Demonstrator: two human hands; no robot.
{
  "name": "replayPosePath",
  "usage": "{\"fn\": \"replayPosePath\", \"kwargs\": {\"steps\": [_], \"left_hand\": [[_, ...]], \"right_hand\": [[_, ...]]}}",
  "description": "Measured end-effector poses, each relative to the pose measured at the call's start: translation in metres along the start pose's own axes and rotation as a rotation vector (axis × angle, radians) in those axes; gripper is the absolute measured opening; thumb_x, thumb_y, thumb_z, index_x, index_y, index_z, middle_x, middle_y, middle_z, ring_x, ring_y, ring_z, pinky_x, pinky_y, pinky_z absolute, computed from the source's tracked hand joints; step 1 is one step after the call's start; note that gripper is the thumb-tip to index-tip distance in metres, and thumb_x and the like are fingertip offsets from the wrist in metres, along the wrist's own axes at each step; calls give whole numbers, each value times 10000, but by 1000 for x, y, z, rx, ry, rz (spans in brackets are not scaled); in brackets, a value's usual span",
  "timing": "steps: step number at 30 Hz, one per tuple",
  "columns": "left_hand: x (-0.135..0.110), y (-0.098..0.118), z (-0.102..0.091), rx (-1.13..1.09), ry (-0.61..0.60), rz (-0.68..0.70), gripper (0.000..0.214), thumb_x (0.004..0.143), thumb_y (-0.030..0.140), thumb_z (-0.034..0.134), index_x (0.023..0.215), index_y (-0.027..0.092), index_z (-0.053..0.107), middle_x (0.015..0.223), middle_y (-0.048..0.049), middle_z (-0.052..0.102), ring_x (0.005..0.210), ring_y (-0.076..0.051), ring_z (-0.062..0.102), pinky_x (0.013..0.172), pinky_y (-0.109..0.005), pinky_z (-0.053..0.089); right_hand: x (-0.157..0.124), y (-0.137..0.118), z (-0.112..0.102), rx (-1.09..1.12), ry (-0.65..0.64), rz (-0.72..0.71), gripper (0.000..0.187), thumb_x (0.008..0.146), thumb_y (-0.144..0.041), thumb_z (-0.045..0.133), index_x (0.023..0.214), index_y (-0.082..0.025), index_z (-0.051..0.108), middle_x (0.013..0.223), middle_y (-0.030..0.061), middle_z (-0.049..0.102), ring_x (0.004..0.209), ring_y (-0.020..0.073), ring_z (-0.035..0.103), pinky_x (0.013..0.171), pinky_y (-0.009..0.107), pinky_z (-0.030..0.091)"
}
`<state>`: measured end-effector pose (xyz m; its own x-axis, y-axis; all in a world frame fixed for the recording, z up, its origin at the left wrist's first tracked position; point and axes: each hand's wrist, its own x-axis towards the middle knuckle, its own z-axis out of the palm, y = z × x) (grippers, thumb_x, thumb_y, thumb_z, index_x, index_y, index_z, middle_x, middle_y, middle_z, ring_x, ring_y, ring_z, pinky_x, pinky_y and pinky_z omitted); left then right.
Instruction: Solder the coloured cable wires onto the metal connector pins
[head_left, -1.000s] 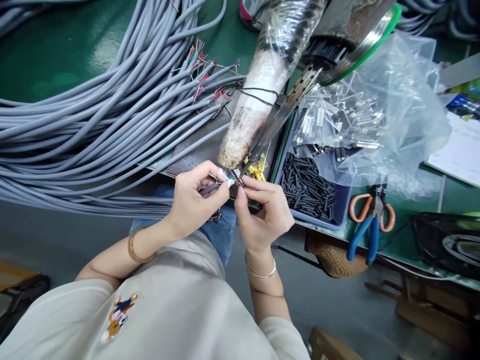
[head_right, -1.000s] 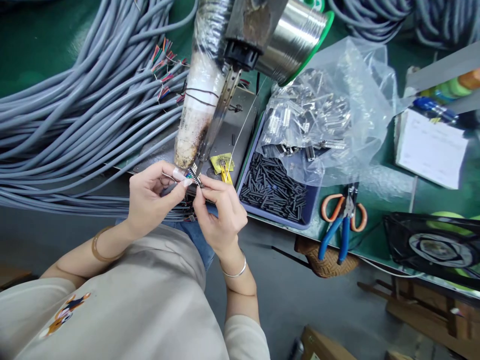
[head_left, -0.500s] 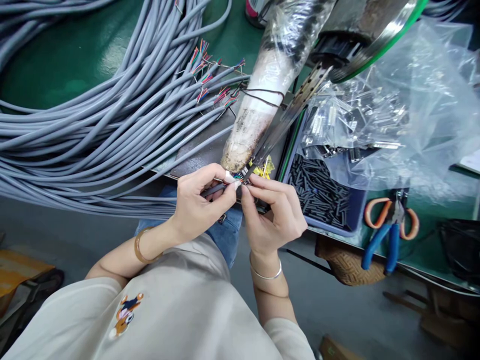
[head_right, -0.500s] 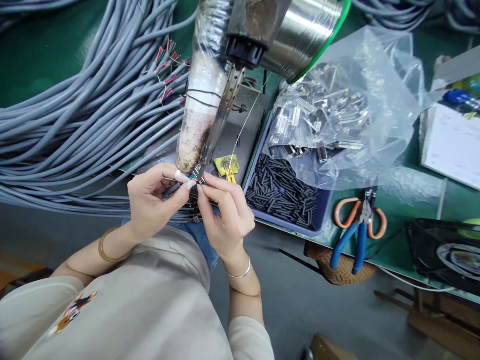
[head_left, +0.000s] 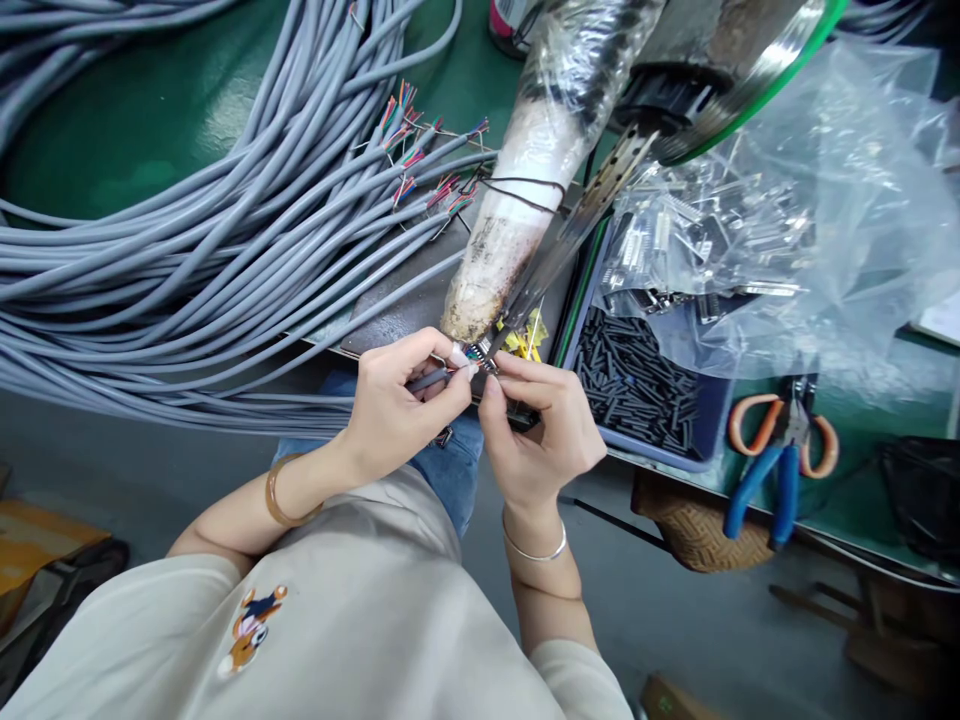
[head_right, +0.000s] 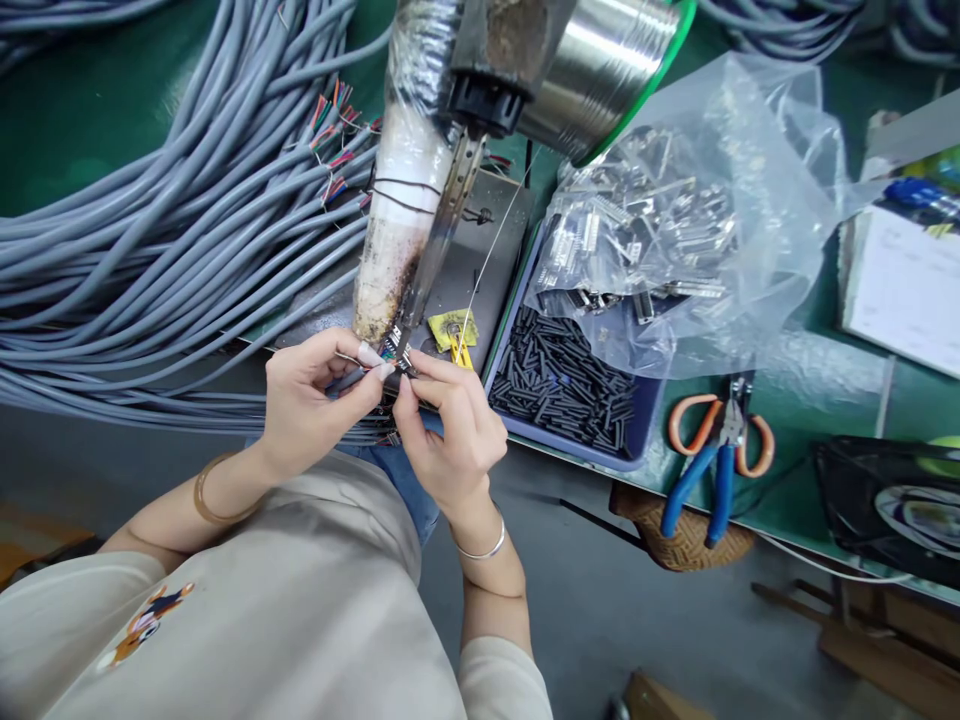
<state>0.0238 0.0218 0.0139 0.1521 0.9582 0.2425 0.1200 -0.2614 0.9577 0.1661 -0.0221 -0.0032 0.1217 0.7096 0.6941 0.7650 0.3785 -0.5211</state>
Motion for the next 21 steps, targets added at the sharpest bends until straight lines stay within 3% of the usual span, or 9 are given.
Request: {"fn": "replayPosePath", "kwargs": {"steps": [5,15,21], "left_hand": [[0,1,-1,3,6,58,96,835,135,712,788,176,639,610,54,593,460,-34,443,453,-168,355],[1,6,-3,-78,43,-117,155,793,221,790,729,177,656,631,19,626,543,-68,555,471,-162,416],[1,2,-3,-99,40,-128,158,791,230,790,725,175,657,639,17,646,527,-63,548,472,-164,427]], "right_hand": [[4,-3,-1,-6,19,-1,176,879,-112,758,946,-236,652,1003,12,813,884,163,775,792,309,625],[3,-6,-4,3,-18,-2,169,889,-121,741,940,-248,643,1019,16,812,902,173,781,798,320,636],[2,-5,-1,20,-14,20,164,891,-119,752,932,-241,649,1002,12,811,895,162,780,797,305,635]]}}
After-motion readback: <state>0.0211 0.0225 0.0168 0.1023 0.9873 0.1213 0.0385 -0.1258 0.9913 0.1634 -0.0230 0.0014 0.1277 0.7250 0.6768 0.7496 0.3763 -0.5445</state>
